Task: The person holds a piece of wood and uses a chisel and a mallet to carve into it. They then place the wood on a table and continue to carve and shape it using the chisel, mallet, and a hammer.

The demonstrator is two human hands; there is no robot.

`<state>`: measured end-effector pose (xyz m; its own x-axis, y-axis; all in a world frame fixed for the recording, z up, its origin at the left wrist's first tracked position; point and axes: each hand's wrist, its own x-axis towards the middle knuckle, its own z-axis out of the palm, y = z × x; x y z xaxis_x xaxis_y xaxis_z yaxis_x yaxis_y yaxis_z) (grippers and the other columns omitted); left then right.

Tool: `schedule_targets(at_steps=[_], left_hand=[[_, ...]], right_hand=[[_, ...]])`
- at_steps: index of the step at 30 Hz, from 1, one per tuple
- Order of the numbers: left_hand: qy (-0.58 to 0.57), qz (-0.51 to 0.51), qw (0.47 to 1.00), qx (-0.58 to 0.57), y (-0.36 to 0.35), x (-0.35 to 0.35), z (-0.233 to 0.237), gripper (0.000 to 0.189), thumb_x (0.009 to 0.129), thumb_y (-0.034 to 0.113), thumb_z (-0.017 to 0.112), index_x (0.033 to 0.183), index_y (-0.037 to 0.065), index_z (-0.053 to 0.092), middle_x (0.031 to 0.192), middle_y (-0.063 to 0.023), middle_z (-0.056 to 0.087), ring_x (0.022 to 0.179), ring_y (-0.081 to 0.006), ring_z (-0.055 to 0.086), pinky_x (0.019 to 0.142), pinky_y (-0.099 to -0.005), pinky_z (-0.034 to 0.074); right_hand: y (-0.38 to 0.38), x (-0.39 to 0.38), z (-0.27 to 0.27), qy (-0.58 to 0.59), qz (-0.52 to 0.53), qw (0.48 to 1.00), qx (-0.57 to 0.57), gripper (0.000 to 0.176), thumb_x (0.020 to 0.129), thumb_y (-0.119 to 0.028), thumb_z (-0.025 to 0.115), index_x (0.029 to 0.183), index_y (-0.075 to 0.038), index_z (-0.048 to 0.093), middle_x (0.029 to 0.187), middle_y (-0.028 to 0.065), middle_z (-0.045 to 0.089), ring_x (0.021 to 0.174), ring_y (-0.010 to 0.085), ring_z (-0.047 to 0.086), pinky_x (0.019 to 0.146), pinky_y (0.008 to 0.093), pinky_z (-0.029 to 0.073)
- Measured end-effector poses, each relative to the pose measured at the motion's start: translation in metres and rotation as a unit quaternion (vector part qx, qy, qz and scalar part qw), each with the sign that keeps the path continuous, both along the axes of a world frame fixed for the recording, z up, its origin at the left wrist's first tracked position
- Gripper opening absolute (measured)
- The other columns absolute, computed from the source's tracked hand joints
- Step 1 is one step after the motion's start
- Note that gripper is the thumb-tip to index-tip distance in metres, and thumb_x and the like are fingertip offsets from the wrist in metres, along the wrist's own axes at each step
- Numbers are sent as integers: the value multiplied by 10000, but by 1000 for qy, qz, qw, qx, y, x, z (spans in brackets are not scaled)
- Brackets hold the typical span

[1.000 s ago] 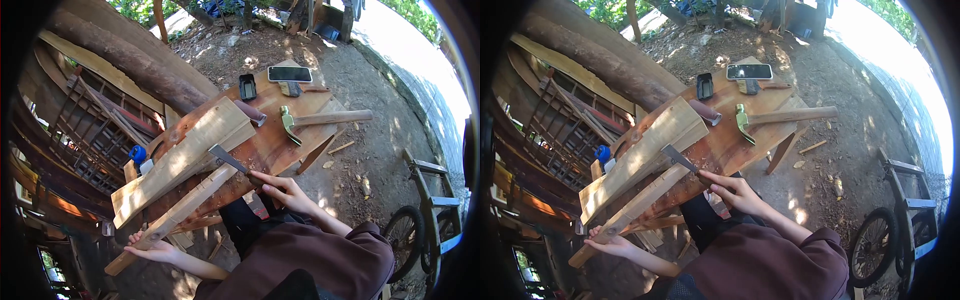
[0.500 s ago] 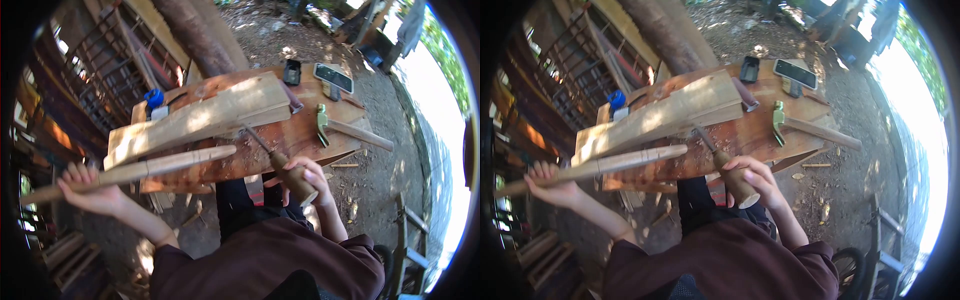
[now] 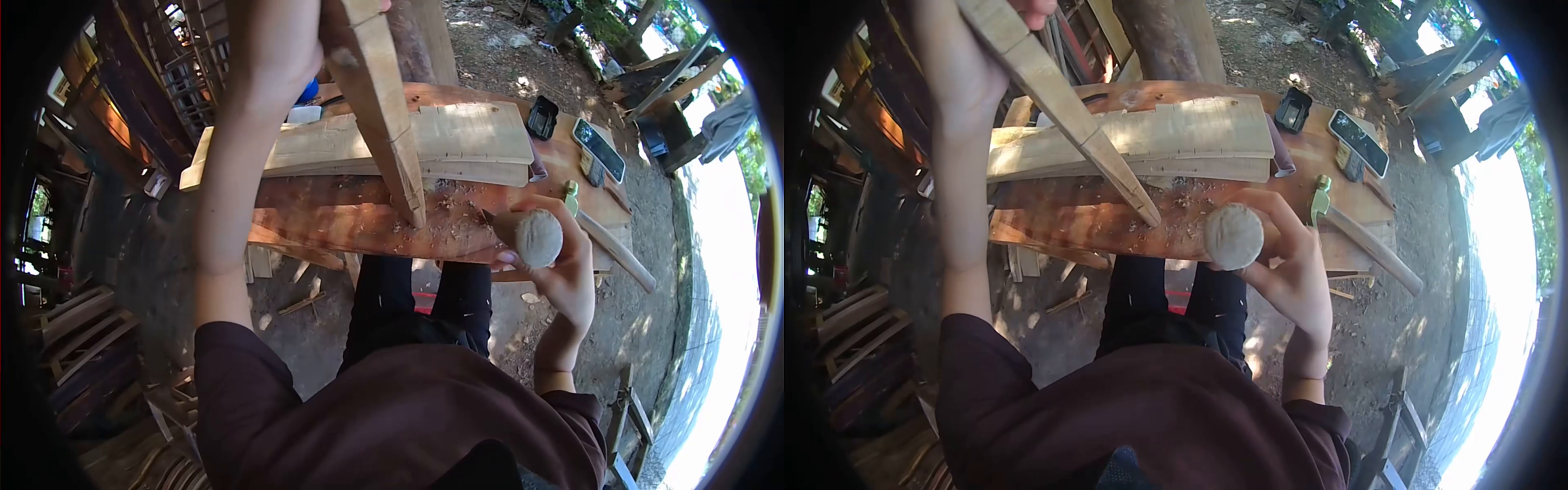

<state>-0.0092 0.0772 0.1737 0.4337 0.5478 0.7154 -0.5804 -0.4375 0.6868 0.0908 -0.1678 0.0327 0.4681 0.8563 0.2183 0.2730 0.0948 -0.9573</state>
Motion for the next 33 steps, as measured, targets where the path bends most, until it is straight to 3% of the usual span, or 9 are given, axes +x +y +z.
schedule_targets(at_steps=[1, 5, 12, 16, 18, 22, 25, 30, 33], left_hand=[[10, 86, 996, 35, -38, 0, 14, 393, 836, 453, 505, 639, 120, 434, 466, 4, 415, 364, -92, 463, 336, -207, 377], [-24, 37, 999, 19, -31, 13, 7, 374, 823, 441, 517, 641, 119, 461, 457, 28, 386, 351, -75, 400, 329, -217, 344], [14, -49, 999, 2, -67, -30, -26, 347, 833, 419, 508, 667, 118, 460, 492, 23, 389, 385, -80, 399, 365, -223, 341], [41, -116, 992, 11, -64, -22, -29, 332, 839, 407, 503, 681, 118, 460, 512, 21, 391, 405, -83, 399, 386, -226, 339], [55, -155, 986, 19, 33, 8, -23, 324, 842, 400, 500, 689, 118, 459, 522, 19, 392, 415, -85, 398, 397, -228, 338], [79, -228, 970, 28, 20, -14, -21, 309, 847, 388, 495, 703, 117, 459, 542, 16, 393, 435, -88, 398, 417, -231, 337], [85, -267, 959, 32, 35, -26, -19, 297, 852, 378, 491, 714, 117, 458, 557, 14, 395, 450, -90, 398, 433, -234, 335], [82, -325, 941, 47, 35, -23, -13, 278, 859, 362, 484, 733, 116, 457, 582, 11, 397, 475, -94, 397, 459, -238, 333], [83, -360, 928, 52, 46, -27, -11, 267, 863, 353, 480, 743, 116, 457, 597, 9, 398, 490, -97, 397, 475, -241, 332]], right_hand=[[-3, 6, 13, -131, -30, 986, -93, 398, 636, -92, 774, 953, 18, 559, 901, 62, 579, 811, 132, 588, 689, 270, 478], [10, 14, 30, -399, -85, 912, 47, 346, 599, -59, 761, 902, -34, 595, 863, 95, 599, 780, 174, 581, 686, 304, 461], [64, 1, -1, -135, -63, 961, 235, 245, 780, -95, 662, 907, -3, 473, 731, 118, 562, 506, 136, 519, 606, 274, 450], [81, -1, 13, -53, -7, 949, 309, 399, 871, -450, 520, 849, -68, 406, 545, 23, 421, 359, 89, 377, 623, 289, 371], [87, -8, 18, -41, 6, 953, 302, 415, 870, -486, 493, 842, -84, 395, 524, 8, 425, 362, 87, 388, 657, 288, 373], [102, -29, 31, 18, 70, 919, 388, 390, 793, -402, 627, 851, -66, 438, 511, 12, 475, 379, 89, 416, 631, 278, 426], [101, -34, 39, 36, -51, 970, 235, 340, 697, -296, 756, 798, -16, 592, 630, 61, 588, 479, 93, 530, 528, 232, 444], [134, -36, 27, -8, 63, 847, 528, 306, 656, -200, 806, 795, 11, 634, 749, 80, 675, 650, 106, 637, 597, 231, 502], [139, -43, 28, 27, 67, 868, 490, 316, 650, -217, 810, 787, 10, 638, 731, 79, 671, 634, 101, 634, 583, 229, 501]])
